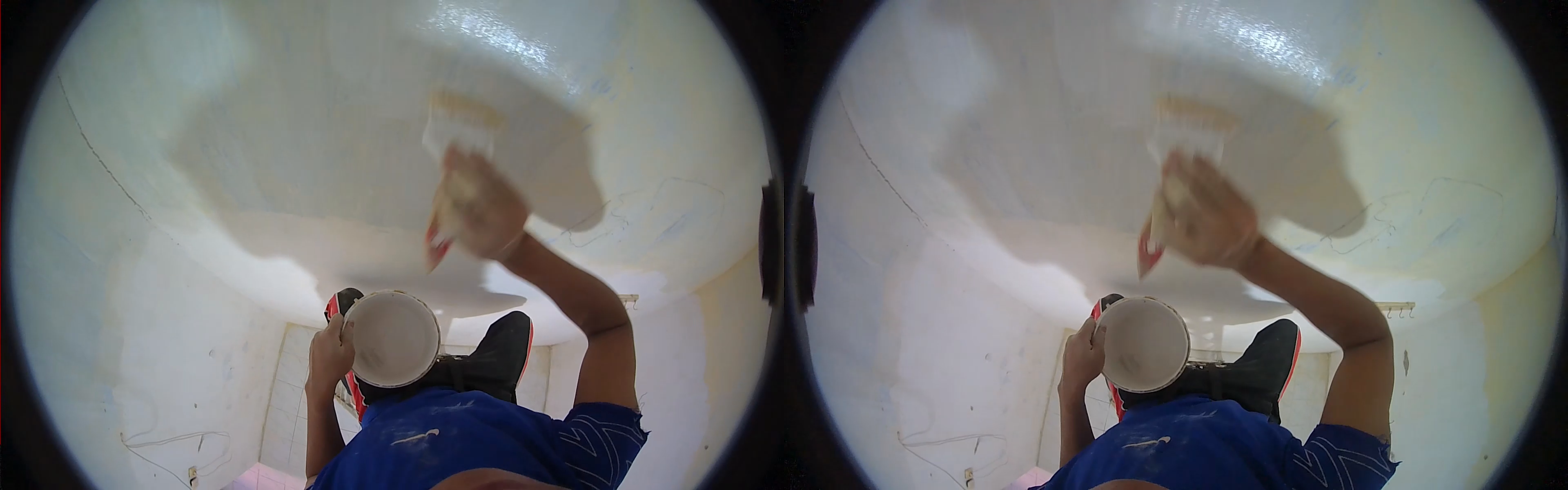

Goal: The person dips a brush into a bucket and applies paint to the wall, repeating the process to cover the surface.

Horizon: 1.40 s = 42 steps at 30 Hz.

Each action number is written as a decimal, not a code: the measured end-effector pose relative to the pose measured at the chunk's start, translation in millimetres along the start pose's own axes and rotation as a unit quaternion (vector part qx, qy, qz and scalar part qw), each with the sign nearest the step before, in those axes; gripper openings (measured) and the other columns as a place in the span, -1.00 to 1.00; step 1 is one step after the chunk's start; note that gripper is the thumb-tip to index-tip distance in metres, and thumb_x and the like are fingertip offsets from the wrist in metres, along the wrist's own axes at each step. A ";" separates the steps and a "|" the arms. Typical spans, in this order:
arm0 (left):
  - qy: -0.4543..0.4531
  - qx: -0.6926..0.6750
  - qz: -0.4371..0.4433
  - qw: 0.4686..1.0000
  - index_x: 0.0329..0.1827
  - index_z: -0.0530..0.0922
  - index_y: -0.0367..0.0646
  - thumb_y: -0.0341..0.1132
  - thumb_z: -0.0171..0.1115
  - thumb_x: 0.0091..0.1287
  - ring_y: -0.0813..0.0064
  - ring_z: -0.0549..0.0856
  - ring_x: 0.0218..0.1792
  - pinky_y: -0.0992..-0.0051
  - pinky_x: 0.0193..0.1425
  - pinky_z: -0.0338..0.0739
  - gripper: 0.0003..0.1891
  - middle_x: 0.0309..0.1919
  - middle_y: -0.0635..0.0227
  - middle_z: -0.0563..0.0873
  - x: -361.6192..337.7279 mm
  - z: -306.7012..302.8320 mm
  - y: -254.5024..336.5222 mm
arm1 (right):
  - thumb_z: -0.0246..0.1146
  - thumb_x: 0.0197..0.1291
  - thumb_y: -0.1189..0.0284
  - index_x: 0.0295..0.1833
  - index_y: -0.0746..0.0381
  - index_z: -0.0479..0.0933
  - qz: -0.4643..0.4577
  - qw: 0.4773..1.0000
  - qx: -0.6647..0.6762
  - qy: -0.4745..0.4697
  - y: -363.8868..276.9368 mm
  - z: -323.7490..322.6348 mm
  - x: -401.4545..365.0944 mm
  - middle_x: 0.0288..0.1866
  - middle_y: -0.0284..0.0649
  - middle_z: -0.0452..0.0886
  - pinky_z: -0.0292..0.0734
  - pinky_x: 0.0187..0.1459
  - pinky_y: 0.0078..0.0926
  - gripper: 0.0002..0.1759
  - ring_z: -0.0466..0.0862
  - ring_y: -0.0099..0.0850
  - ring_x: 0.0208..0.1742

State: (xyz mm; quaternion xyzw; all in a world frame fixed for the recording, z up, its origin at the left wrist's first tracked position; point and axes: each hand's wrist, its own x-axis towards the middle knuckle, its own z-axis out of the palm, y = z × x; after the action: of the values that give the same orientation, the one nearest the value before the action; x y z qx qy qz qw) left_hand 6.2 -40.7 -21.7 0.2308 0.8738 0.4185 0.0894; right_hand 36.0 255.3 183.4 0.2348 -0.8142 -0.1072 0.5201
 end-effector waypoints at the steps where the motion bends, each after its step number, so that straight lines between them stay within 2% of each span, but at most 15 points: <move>1: -0.002 0.007 0.000 1.000 -0.29 0.42 -0.25 -0.23 0.13 0.56 -0.29 0.64 -0.43 -0.07 -0.34 0.45 -0.71 -0.55 -0.19 0.60 -0.4 1.0 -2.5 | 0.42 0.02 0.56 -0.15 0.23 0.65 -0.037 0.999 -0.031 -0.003 -14.5 16.8 -25.5 -0.02 -0.04 0.74 0.80 0.02 -0.32 -0.77 0.81 -0.09 0.01; 3: 0.003 0.006 0.004 1.000 -0.29 0.42 -0.25 -0.23 0.13 0.56 -0.29 0.64 -0.43 -0.07 -0.35 0.44 -0.71 -0.55 -0.18 0.59 0.1 2.3 -6.4 | 0.40 0.08 0.52 -0.17 0.21 0.64 -0.081 0.995 -0.061 0.000 -39.6 32.9 -52.8 -0.11 -0.06 0.74 0.77 0.10 -0.34 -0.82 0.81 -0.11 0.06; 6: 0.004 0.013 0.004 1.000 -0.29 0.42 -0.24 -0.23 0.13 0.56 -0.29 0.64 -0.43 -0.08 -0.35 0.44 -0.72 -0.56 -0.18 0.59 -2.3 2.8 -5.8 | 0.35 0.00 0.71 -0.10 0.19 0.69 0.085 0.988 0.125 -0.041 -52.5 30.7 -49.1 -0.10 -0.07 0.74 0.80 -0.08 -0.33 -0.68 0.82 -0.16 -0.09; 8: 0.007 0.025 0.000 1.000 -0.29 0.42 -0.24 -0.23 0.13 0.56 -0.29 0.64 -0.43 -0.08 -0.35 0.43 -0.72 -0.56 -0.18 0.59 -1.3 0.3 -4.3 | 0.29 0.21 0.62 -0.19 0.20 0.62 0.289 0.923 0.213 -0.137 -35.6 4.9 -2.6 -0.19 -0.18 0.72 0.72 -0.27 -0.32 -0.89 0.80 -0.25 -0.25; 12: 0.004 -0.003 0.000 1.000 -0.29 0.41 -0.23 -0.22 0.13 0.56 -0.29 0.64 -0.44 -0.08 -0.33 0.44 -0.71 -0.55 -0.18 0.59 -1.0 0.9 -3.2 | 0.23 0.30 0.63 -0.21 0.19 0.63 0.043 0.992 0.058 0.108 30.4 -24.4 108.2 -0.34 -0.25 0.66 0.62 -0.42 -0.33 -0.88 0.72 -0.26 -0.41; 17: 0.004 0.003 0.005 1.000 -0.29 0.41 -0.24 -0.23 0.13 0.55 -0.29 0.63 -0.43 -0.07 -0.32 0.44 -0.72 -0.54 -0.18 0.58 -1.2 0.5 -4.1 | 0.44 0.23 0.56 -0.11 0.24 0.72 -0.132 0.946 -0.063 0.288 52.0 5.3 194.1 -0.28 -0.08 0.74 0.70 -0.37 -0.52 -0.88 0.76 -0.40 -0.36; 20: 0.001 -0.013 -0.005 1.000 -0.29 0.41 -0.24 -0.23 0.14 0.55 -0.29 0.63 -0.42 -0.08 -0.31 0.44 -0.72 -0.54 -0.19 0.59 -0.4 0.2 -1.9 | 0.42 0.11 0.47 -0.32 0.10 0.55 -0.123 0.981 -0.091 0.116 22.5 22.2 144.6 -0.24 -0.27 0.63 0.69 -0.30 -0.33 -0.86 0.75 -0.29 -0.14; 24: 0.005 -0.001 0.003 1.000 -0.28 0.42 -0.24 -0.23 0.14 0.55 -0.31 0.63 -0.41 -0.09 -0.31 0.44 -0.72 -0.53 -0.20 0.59 -2.3 1.0 -3.3 | 0.44 -0.02 0.47 -0.32 0.15 0.51 -0.076 0.990 -0.031 0.114 -29.6 65.1 66.1 -0.19 -0.17 0.59 0.78 -0.02 -0.38 -0.79 0.74 -0.29 0.01; 28: 0.007 0.006 0.000 1.000 -0.28 0.42 -0.24 -0.23 0.14 0.55 -0.32 0.63 -0.43 -0.10 -0.33 0.43 -0.73 -0.54 -0.21 0.59 -2.1 3.8 -6.5 | 0.40 0.03 0.61 -0.28 0.19 0.52 -0.016 0.996 0.067 0.062 -55.1 63.1 37.6 -0.24 -0.20 0.60 0.77 -0.12 -0.37 -0.80 0.77 -0.34 -0.10; 30: 0.004 0.007 0.001 1.000 -0.28 0.43 -0.24 -0.23 0.14 0.55 -0.32 0.64 -0.43 -0.09 -0.33 0.44 -0.72 -0.54 -0.21 0.59 -1.7 4.1 -6.4 | 0.25 0.06 0.79 -0.22 0.24 0.52 0.258 0.911 0.322 -0.024 -55.6 37.3 35.9 -0.27 -0.19 0.63 0.74 -0.25 -0.38 -0.76 0.77 -0.34 -0.26; 31: 0.009 0.006 0.000 1.000 -0.28 0.43 -0.25 -0.23 0.14 0.55 -0.32 0.64 -0.43 -0.09 -0.34 0.44 -0.72 -0.55 -0.21 0.60 -1.4 4.2 -5.5 | 0.25 0.06 0.79 -0.22 0.24 0.52 0.266 0.911 0.315 -0.026 -49.1 26.4 39.0 -0.27 -0.19 0.63 0.74 -0.25 -0.38 -0.76 0.77 -0.34 -0.26; 33: -0.003 0.007 -0.004 1.000 -0.28 0.43 -0.25 -0.23 0.13 0.56 -0.31 0.64 -0.43 -0.08 -0.34 0.44 -0.72 -0.55 -0.21 0.60 -1.7 -0.4 0.8 | 0.14 0.04 0.85 -0.13 0.28 0.56 0.222 0.914 0.326 0.092 -24.1 5.9 50.7 -0.29 -0.18 0.66 0.69 -0.37 -0.40 -0.67 0.76 -0.34 -0.37; 36: -0.010 0.009 -0.004 1.000 -0.28 0.44 -0.26 -0.24 0.12 0.56 -0.30 0.64 -0.45 -0.08 -0.35 0.43 -0.72 -0.55 -0.20 0.60 0.7 -0.9 -0.4 | 0.14 0.05 0.83 -0.07 0.30 0.59 0.166 0.960 0.212 0.080 8.0 -47.8 62.2 -0.18 -0.12 0.71 0.70 -0.38 -0.43 -0.65 0.79 -0.29 -0.32; 38: -0.013 0.011 0.002 1.000 -0.29 0.43 -0.27 -0.24 0.12 0.56 -0.29 0.63 -0.45 -0.08 -0.35 0.42 -0.72 -0.56 -0.19 0.59 1.8 -0.6 -3.2 | 0.20 0.01 0.84 -0.03 0.32 0.60 0.047 0.988 0.026 0.142 18.9 -69.1 61.2 -0.08 -0.05 0.73 0.74 -0.33 -0.46 -0.62 0.82 -0.27 -0.24; 42: -0.019 0.010 0.005 1.000 -0.28 0.43 -0.28 -0.24 0.11 0.57 -0.28 0.63 -0.45 -0.07 -0.34 0.42 -0.71 -0.54 -0.20 0.60 3.8 -3.9 1.0 | 0.38 0.01 0.82 -0.08 0.33 0.58 0.055 0.997 -0.041 0.036 9.5 -68.5 10.2 0.01 0.03 0.72 0.84 -0.18 -0.38 -0.66 0.84 -0.15 -0.10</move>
State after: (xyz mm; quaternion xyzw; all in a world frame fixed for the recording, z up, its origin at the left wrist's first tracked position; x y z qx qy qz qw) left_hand 1.9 -41.0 -18.3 0.2443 0.8750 0.4053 0.1019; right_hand 91.3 263.3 225.3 0.1714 -0.8018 -0.1033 0.5631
